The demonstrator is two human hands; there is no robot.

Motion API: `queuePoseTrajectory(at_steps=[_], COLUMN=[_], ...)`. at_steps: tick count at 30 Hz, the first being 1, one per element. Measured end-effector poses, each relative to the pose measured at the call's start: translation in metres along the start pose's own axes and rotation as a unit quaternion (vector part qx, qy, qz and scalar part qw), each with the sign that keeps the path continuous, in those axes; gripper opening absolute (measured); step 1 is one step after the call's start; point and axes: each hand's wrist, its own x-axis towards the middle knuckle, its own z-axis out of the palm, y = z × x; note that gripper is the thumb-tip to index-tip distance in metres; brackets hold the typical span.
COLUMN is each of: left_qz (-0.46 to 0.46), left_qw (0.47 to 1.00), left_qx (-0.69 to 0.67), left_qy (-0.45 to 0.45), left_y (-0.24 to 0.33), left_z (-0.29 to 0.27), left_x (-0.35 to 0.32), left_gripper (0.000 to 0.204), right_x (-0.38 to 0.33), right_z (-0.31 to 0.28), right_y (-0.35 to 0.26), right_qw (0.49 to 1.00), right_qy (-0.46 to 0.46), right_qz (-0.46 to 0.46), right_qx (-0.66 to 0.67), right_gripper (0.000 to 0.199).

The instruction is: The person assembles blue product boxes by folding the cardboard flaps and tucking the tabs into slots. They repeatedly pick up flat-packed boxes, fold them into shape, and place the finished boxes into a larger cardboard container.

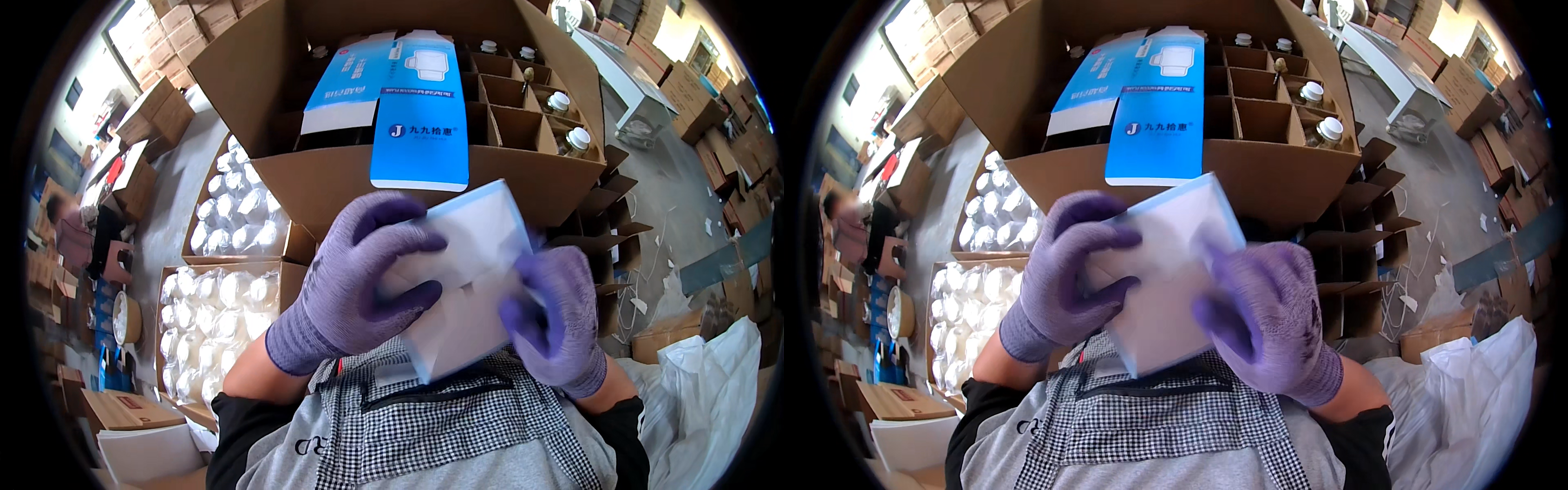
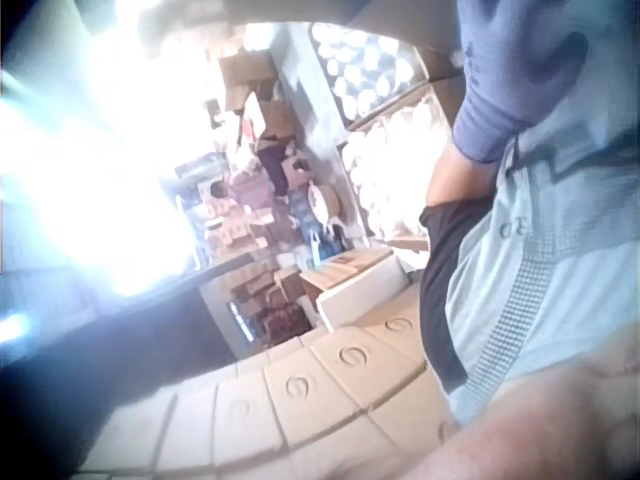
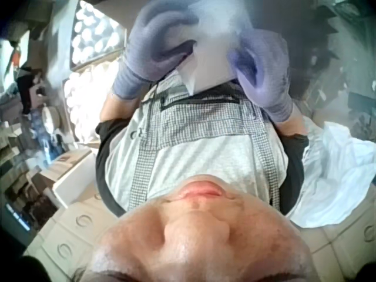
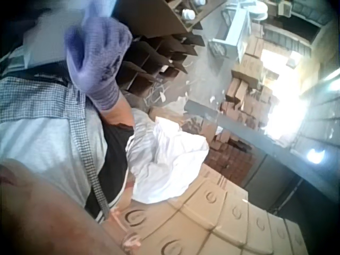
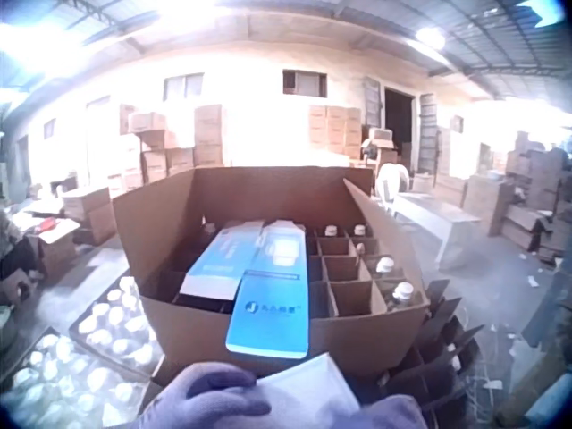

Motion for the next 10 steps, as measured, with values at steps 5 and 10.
queuePoseTrajectory(at_steps=[5,10], left_qz=[-0.245,-0.252], left_qw=[0.862,0.903], left_qx=[-0.427,-0.342], left_qy=[0.123,0.065], left_y=[-0.033,-0.039], left_z=[0.034,0.032], left_x=[-0.019,-0.031], left_gripper=[0.066,0.055], right_x=[0.019,0.011], right_z=[0.004,0.008], right_y=[-0.007,-0.011], right_qw=[0.967,0.949], right_qy=[-0.118,-0.247], right_qz=[-0.193,-0.176], right_qx=[-0.119,-0.089], right_gripper=[0.048,0.053])
